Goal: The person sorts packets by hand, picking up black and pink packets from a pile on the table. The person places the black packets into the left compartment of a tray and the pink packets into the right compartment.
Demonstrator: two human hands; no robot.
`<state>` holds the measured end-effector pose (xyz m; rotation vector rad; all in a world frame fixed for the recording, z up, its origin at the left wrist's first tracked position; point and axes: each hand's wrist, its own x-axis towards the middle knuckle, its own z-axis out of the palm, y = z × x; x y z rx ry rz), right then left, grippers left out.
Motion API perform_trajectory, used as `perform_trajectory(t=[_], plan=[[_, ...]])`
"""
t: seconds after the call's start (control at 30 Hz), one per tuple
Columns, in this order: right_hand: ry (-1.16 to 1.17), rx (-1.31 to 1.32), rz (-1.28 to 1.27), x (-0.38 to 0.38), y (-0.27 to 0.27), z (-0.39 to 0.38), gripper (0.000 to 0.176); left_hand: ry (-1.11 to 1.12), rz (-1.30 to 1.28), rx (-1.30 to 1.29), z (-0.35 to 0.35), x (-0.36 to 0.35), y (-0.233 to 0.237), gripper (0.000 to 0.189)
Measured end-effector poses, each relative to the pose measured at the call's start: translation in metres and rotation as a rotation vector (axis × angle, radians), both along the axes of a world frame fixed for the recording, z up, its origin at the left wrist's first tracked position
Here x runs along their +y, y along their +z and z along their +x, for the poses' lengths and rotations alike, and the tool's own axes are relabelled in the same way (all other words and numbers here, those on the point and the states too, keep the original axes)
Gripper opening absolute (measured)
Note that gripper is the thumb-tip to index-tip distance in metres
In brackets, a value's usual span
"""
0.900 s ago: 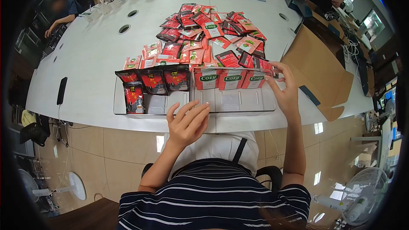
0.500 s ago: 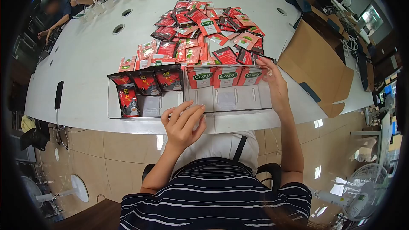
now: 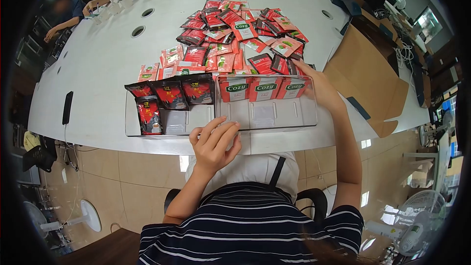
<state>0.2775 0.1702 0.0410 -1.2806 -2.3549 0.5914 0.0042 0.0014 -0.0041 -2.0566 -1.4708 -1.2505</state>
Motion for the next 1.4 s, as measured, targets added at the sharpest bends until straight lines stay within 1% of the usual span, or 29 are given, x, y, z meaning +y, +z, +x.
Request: perform_trajectory(t=[0.1,0.2,0.3,0.4,0.5,0.57,0.6,0.67,0.73,0.83,0.93,1.03,1.13,1.23,1.33,1.4], plan=[[0.100,-0.023,0.057,0.013,-0.002,-0.002,0.068,0.004,0.004,0.005,0.000,0.000,0.000,0.026],[0.203,-0.112,0.117,0.026,0.000,-0.009,0.060,0.015,0.014,0.013,0.000,0.000,0.001,0.024],[0.187,-0.449,0.211,0.038,0.003,-0.028,0.053,0.011,0.015,0.001,0.000,0.001,0.000,0.025],[0.172,-0.639,0.089,0.057,0.007,-0.044,0.050,0.002,0.010,-0.015,0.001,0.000,-0.001,0.028],[0.066,-0.664,0.000,0.061,0.027,-0.050,0.050,-0.001,0.007,-0.016,0.000,-0.001,-0.001,0.028],[0.291,-0.387,0.316,0.082,0.013,-0.036,0.051,-0.007,-0.003,-0.016,0.000,-0.001,0.000,0.027],[0.401,-0.244,0.469,0.086,0.016,-0.036,0.052,-0.006,-0.001,-0.017,0.000,-0.001,0.000,0.027],[0.304,-0.346,0.305,0.090,0.017,-0.041,0.051,-0.007,0.002,-0.017,0.000,-0.001,0.000,0.027],[0.213,-0.469,0.176,0.081,0.038,-0.055,0.049,-0.016,0.000,-0.021,-0.001,-0.001,0.001,0.027],[0.207,-0.420,0.115,0.078,0.057,-0.067,0.041,-0.024,0.003,-0.024,-0.002,-0.001,0.002,0.027],[0.352,-0.328,0.383,0.100,0.039,-0.051,0.034,-0.033,0.006,-0.034,-0.003,-0.001,0.000,0.027],[0.227,-0.441,0.191,0.099,0.059,-0.046,0.032,-0.040,0.012,-0.034,-0.004,-0.001,0.001,0.027],[0.064,-0.442,0.240,0.098,0.064,-0.048,0.030,-0.046,0.011,-0.036,-0.004,-0.001,0.001,0.028],[-0.032,-0.483,0.358,0.081,0.063,-0.068,0.028,-0.052,0.010,-0.039,-0.004,-0.001,0.001,0.028],[0.154,-0.443,0.445,0.079,0.041,-0.088,0.040,-0.051,0.017,-0.039,-0.004,-0.001,0.001,0.028],[0.287,-0.459,0.232,0.073,0.035,-0.103,0.054,-0.058,0.010,-0.043,-0.005,-0.001,0.001,0.028]])
